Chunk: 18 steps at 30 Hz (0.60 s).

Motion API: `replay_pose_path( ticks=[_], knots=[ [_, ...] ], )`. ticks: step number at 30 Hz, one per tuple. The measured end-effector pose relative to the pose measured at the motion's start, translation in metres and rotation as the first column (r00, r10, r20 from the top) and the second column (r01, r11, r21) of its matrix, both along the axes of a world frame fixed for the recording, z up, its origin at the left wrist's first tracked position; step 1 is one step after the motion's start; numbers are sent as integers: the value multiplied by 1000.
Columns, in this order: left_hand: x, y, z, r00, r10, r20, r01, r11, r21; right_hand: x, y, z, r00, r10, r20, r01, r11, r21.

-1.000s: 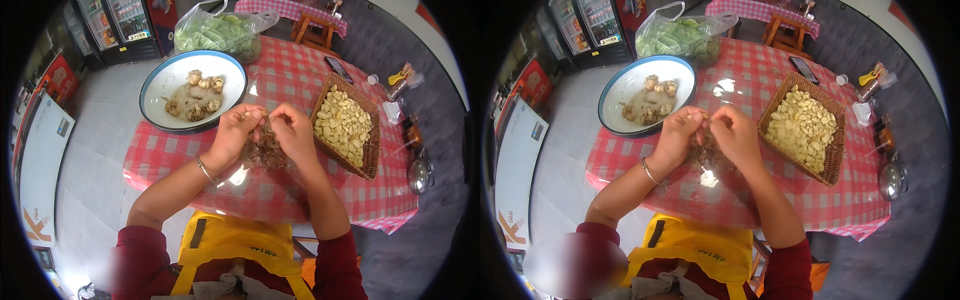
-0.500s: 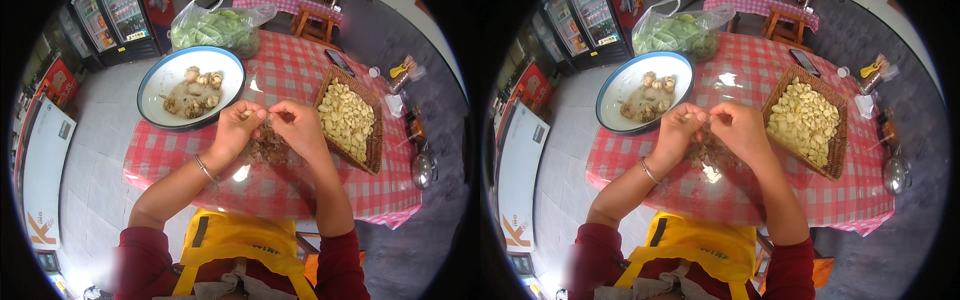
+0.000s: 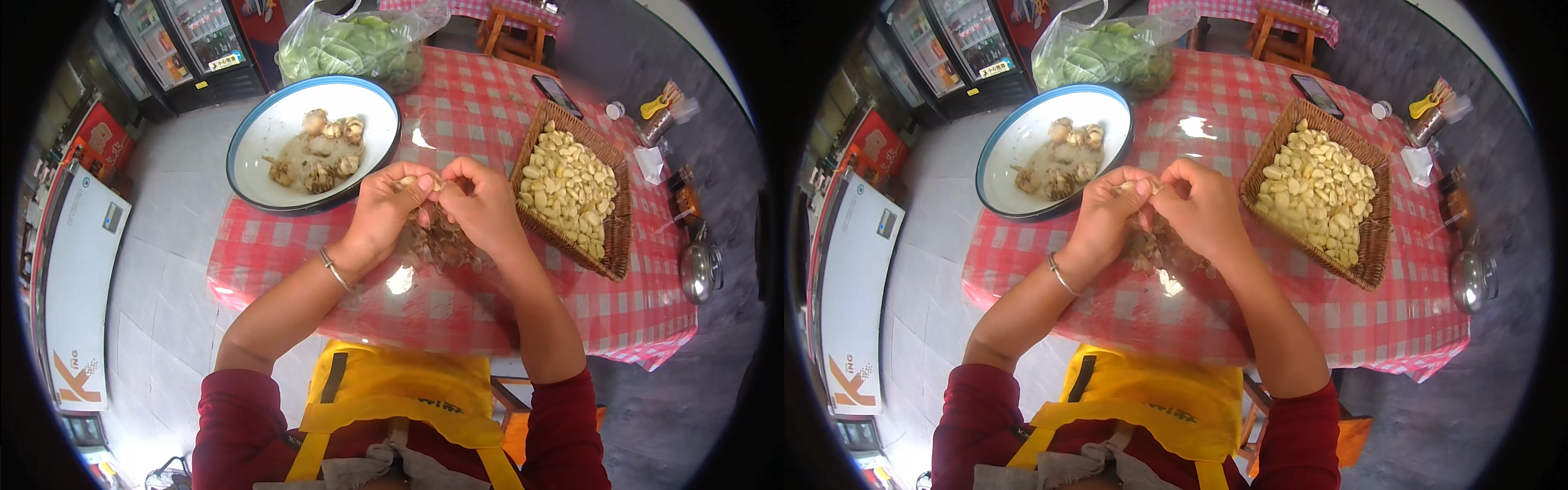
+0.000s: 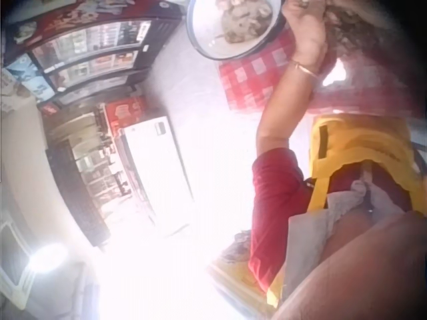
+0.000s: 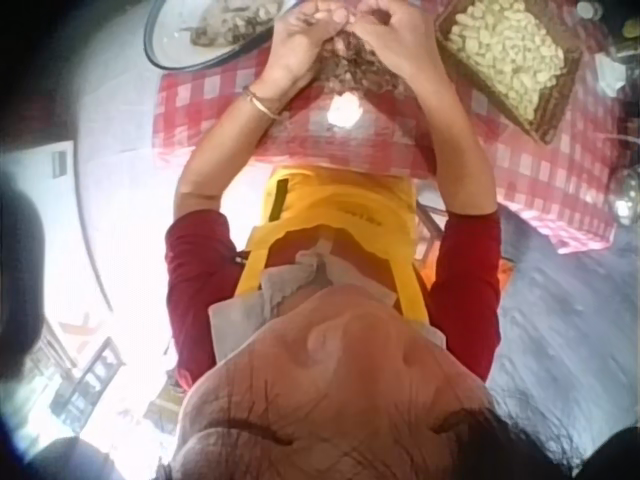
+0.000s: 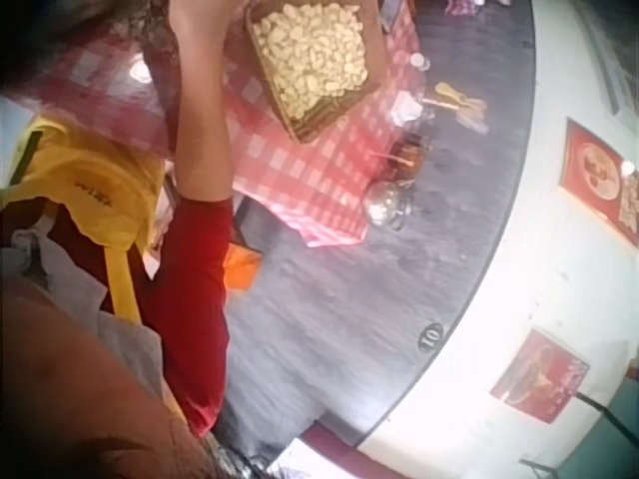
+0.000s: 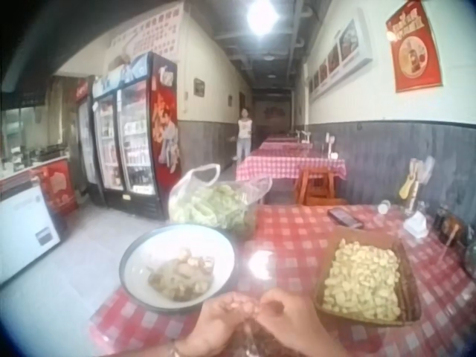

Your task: The person peels garlic cloves by hand, separating the outer skin and placing the peeled cloves into a woven basket. The person handles garlic bulbs from a bowl, removes skins, and accumulates peeled cloves in the basket while seated at a table.

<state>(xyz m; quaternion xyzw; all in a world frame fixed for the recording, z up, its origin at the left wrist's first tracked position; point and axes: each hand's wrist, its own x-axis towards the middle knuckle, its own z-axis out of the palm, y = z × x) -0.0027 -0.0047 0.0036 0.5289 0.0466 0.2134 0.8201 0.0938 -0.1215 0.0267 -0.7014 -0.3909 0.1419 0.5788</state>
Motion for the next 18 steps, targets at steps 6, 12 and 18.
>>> replay_pose_path(
  ticks=[6, 12, 18],
  knots=[
    [0, 0, 3, 1000, -13, 9, 13, 1000, -21, 2, 3, -1, 953, 110, -282, -73, 988, 137],
    [-2, -1, 4, 1000, 23, 9, -23, 1000, -6, 0, 3, 3, 907, 144, -396, -74, 980, 187],
    [-2, -3, 8, 998, 65, -2, -65, 998, -9, 2, -4, 7, 905, 72, -419, 8, 983, 186]
  ],
)
